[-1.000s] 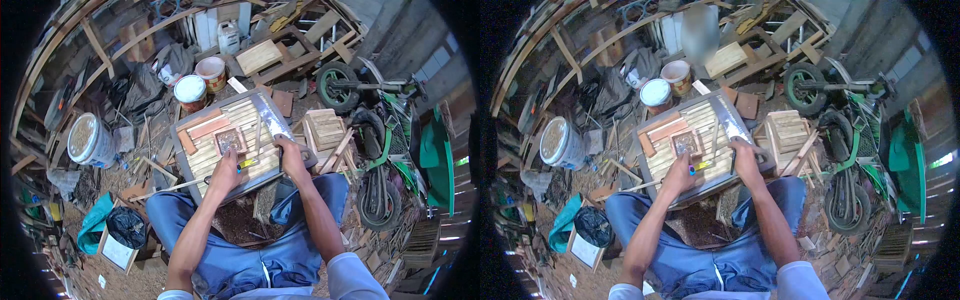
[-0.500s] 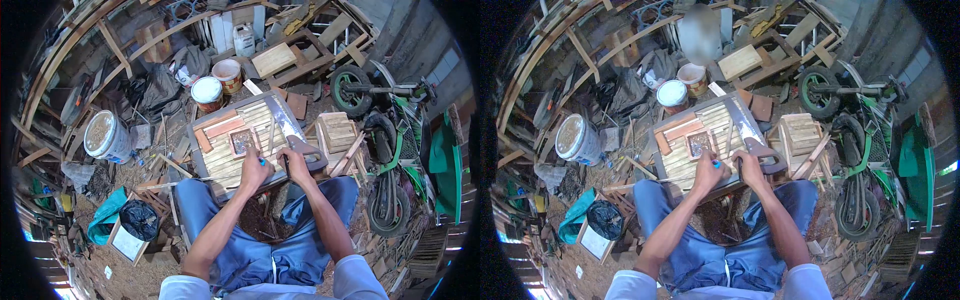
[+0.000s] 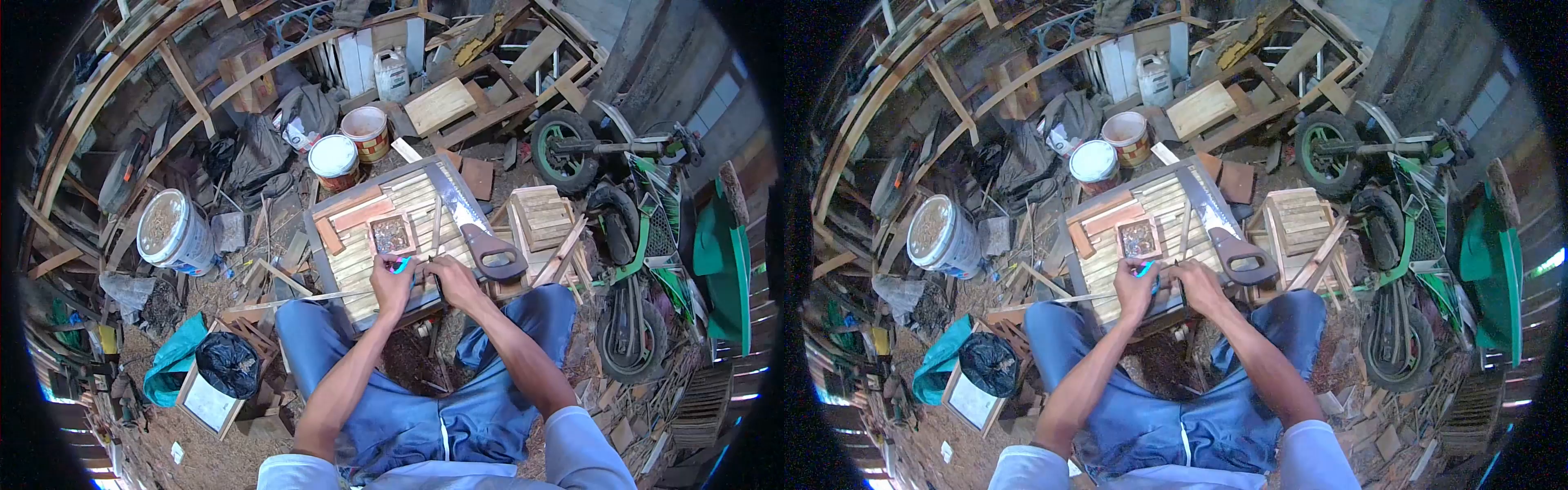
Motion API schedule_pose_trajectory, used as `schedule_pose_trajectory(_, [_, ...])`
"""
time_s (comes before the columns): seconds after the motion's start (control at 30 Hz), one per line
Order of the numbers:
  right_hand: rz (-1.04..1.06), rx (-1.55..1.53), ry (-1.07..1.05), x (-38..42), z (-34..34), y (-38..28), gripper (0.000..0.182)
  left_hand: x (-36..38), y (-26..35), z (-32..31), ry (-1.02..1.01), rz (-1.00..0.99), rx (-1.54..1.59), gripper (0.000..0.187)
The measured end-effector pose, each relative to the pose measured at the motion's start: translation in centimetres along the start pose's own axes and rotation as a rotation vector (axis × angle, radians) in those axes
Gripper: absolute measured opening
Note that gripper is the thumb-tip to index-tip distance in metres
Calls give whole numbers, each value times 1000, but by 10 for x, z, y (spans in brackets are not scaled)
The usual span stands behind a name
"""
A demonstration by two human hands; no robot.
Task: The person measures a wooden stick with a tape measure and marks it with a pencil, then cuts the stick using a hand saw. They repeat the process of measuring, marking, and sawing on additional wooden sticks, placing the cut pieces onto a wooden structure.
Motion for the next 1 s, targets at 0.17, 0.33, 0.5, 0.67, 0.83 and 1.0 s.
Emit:
schedule_pose_trajectory(0.17, [-220, 257, 29, 2, 29, 27, 27, -13, 6, 17, -106, -4, 103, 36])
schedule_pose_trajectory(0.33, [-160, 51, 125, -8, 38, 0, 26, -21, -22, 26, -121, 207, 156, 39])
schedule_pose_trajectory(0.5, [-203, -42, 136, -21, 32, -20, 12, -25, -31, 29, -169, 555, 556, 31])
schedule_pose_trajectory(0.67, [76, -53, 198, -26, 18, -37, 23, -57, -44, 43, -215, 540, 762, 21])
schedule_pose_trajectory(0.83, [-132, -258, 80, -27, 6, -49, 21, -82, -53, 69, 51, 549, 709, 19])
schedule_pose_trajectory(1.0, [-356, -412, 66, -34, -7, -46, 28, -112, -74, 69, 120, 540, 846, 30])
Point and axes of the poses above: each hand's wrist, its own x-axis away from the middle knuckle, its own z-axis out of the back of the hand, y = z × x, the point moved 6 cm from there along -x, towards the middle knuckle, and after that the axes turned 7 degrees about y, right-handed, at the moved point
